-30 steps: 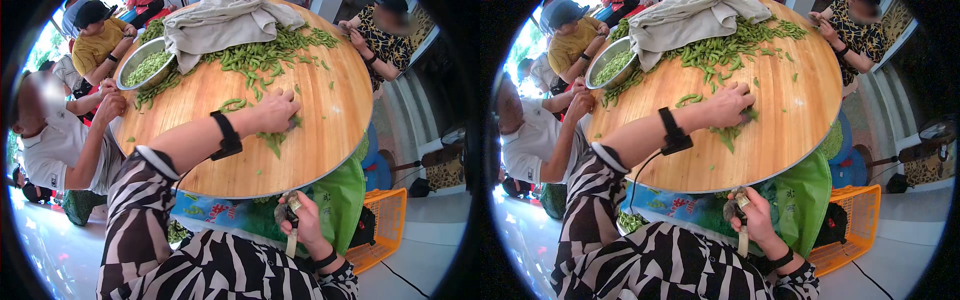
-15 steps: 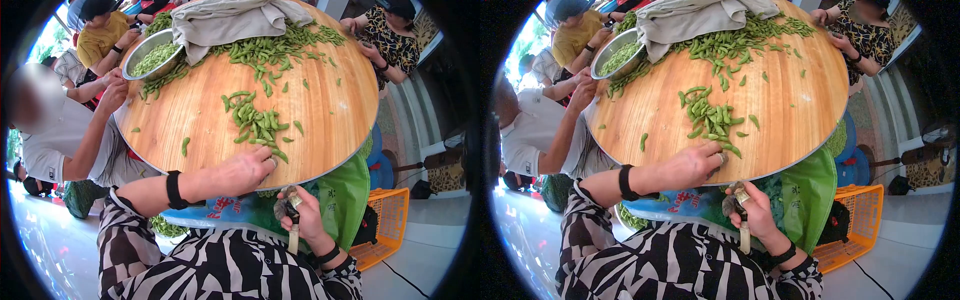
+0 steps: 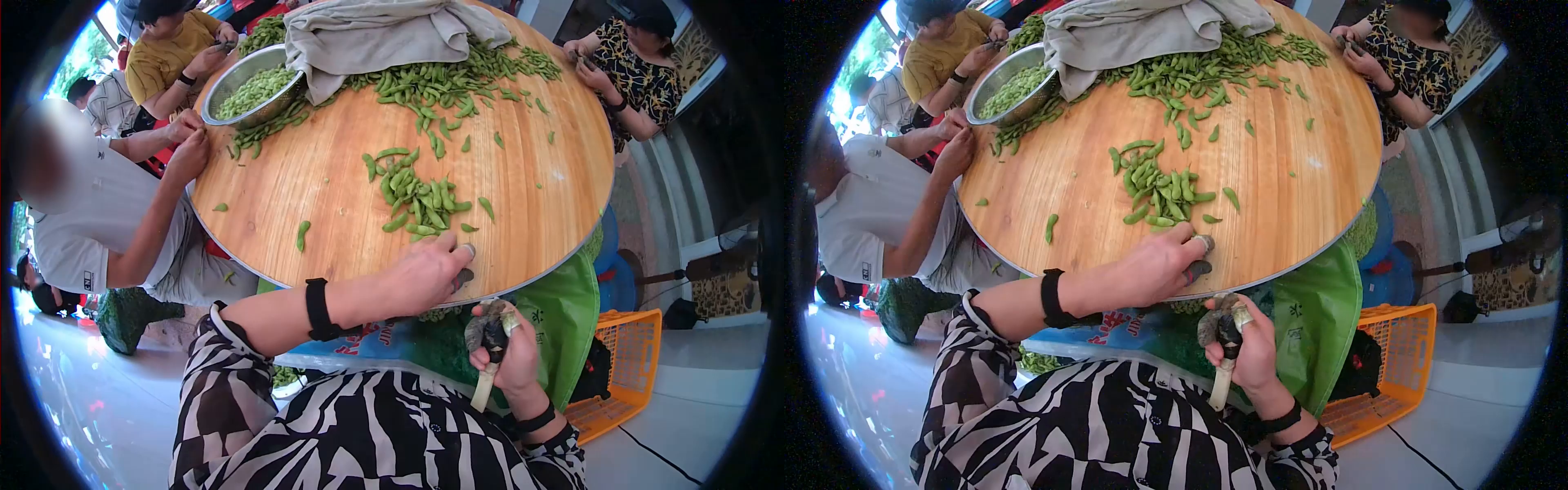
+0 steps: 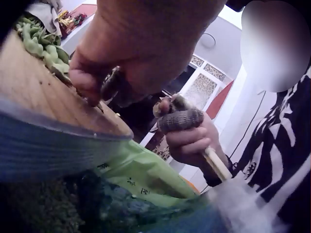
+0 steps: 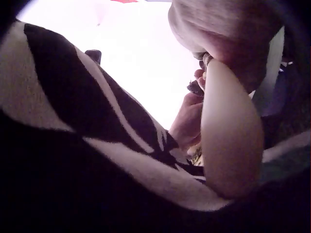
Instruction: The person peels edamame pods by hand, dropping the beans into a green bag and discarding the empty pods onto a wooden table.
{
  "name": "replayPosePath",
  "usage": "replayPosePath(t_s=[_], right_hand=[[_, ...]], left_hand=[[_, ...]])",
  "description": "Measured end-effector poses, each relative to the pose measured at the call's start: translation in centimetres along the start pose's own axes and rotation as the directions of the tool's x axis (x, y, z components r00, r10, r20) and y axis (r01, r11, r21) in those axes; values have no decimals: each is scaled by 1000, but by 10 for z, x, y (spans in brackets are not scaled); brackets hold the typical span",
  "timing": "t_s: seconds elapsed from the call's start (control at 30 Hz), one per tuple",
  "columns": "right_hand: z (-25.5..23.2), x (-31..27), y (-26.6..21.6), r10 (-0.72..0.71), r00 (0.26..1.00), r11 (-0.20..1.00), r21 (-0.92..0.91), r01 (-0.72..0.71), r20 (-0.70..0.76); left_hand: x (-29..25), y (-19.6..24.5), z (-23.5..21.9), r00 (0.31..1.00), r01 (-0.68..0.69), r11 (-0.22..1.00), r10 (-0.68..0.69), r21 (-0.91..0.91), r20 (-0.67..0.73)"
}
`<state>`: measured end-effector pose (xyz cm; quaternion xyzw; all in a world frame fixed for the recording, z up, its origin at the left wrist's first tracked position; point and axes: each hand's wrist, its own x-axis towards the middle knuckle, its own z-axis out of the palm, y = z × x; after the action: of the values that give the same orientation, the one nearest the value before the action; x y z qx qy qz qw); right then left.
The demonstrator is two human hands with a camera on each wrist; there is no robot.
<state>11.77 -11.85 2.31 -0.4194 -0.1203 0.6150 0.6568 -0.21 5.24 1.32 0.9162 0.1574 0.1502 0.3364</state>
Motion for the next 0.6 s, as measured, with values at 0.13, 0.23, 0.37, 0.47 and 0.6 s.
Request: replayPosePath(t_s=[0.13, 0.23, 0.37, 0.47, 0.6], right_hand=[[4, -2, -2, 79, 996, 993, -90, -74, 52], [5, -2, -4, 133, 989, 982, -143, -123, 64], [8, 7, -4, 103, 995, 960, -261, -99, 2], [16, 15, -3, 21, 999, 973, -230, -12, 35], [21, 19, -6, 36, 989, 991, -135, -16, 142]], left_hand=[[-3, -5, 2, 989, -105, 946, 130, 306, -64], [-10, -8, 0, 985, -102, 968, 129, 228, -111], [-17, 3, -11, 947, 297, 913, -319, -281, -37], [-23, 7, -15, 893, 352, 562, -442, -748, 88], [-28, 14, -16, 889, 374, 429, -419, -822, 186]])
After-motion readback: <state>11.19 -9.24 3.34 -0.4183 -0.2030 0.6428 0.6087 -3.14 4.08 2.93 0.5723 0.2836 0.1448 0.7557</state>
